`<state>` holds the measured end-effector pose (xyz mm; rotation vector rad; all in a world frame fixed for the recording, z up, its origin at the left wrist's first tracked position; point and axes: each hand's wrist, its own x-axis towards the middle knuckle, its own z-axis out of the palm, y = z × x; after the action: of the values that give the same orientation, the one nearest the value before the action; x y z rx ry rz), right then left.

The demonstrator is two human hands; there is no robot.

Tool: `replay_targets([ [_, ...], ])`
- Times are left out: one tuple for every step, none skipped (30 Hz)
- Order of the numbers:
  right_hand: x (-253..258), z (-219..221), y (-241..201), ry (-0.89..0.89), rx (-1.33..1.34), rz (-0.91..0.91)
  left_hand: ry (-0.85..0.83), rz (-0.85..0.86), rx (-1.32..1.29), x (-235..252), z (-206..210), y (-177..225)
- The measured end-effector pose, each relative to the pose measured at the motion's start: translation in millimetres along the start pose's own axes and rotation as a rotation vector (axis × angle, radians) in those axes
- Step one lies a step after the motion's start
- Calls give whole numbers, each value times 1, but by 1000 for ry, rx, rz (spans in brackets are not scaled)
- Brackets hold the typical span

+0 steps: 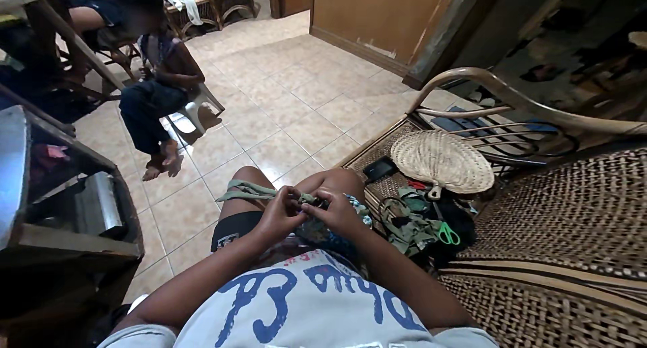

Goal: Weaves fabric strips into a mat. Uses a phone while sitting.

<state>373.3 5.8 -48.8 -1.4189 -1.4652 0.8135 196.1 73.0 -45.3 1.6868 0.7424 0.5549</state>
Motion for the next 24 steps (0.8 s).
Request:
replay_targets([
  [0,0,1,38,26,-19,0,12,4,0,0,0],
  [0,0,3,82,70,-25,3,39,3,-1,0,-1],
  [0,-1,3,112,133,-6,7,73,-11,-1,-1,-3],
  [0,-2,3,124,198,28,8,104,-36,-2,-1,-6],
  [0,-3,3,116,247,71,4,125,-65,-2,0,-10],
  [-1,-3,3,101,277,109,-3,141,-86,-3,1,-14],
  [-1,-3,3,89,294,134,-11,154,-90,-3,1,-17],
  [-1,-3,3,79,298,149,-22,161,-81,-3,1,-18],
  [-1,-4,2,70,293,151,-37,160,-69,-2,0,-18],
  [-1,-4,2,62,278,148,-48,152,-52,-1,1,-15],
  [-1,-5,1,53,260,144,-48,134,-28,-1,2,-11],
  [-1,-5,0,44,245,139,-37,117,-5,0,4,-7],
  [-2,-5,-2,39,236,131,-14,110,9,1,6,-5],
  [-2,-6,-3,41,230,126,5,114,11,1,7,-4],
  [-1,-6,-3,45,234,127,16,125,4,2,7,-4],
  [0,-7,-2,49,247,135,27,149,-5,3,8,-6],
  [0,-8,-1,50,262,145,30,176,-8,2,10,-9],
  [0,-9,0,48,273,153,36,204,2,1,11,-12],
  [0,-9,0,43,281,160,42,229,25,0,12,-14],
  [0,-9,2,37,278,161,45,257,57,-2,13,-16],
  [0,-10,3,35,263,149,41,292,102,-4,13,-17],
  [0,-10,5,36,237,123,35,326,154,-4,13,-17],
  [0,-10,8,39,208,95,31,350,195,-4,11,-17],
  [1,-10,10,43,182,76,23,350,216,-4,10,-16],
])
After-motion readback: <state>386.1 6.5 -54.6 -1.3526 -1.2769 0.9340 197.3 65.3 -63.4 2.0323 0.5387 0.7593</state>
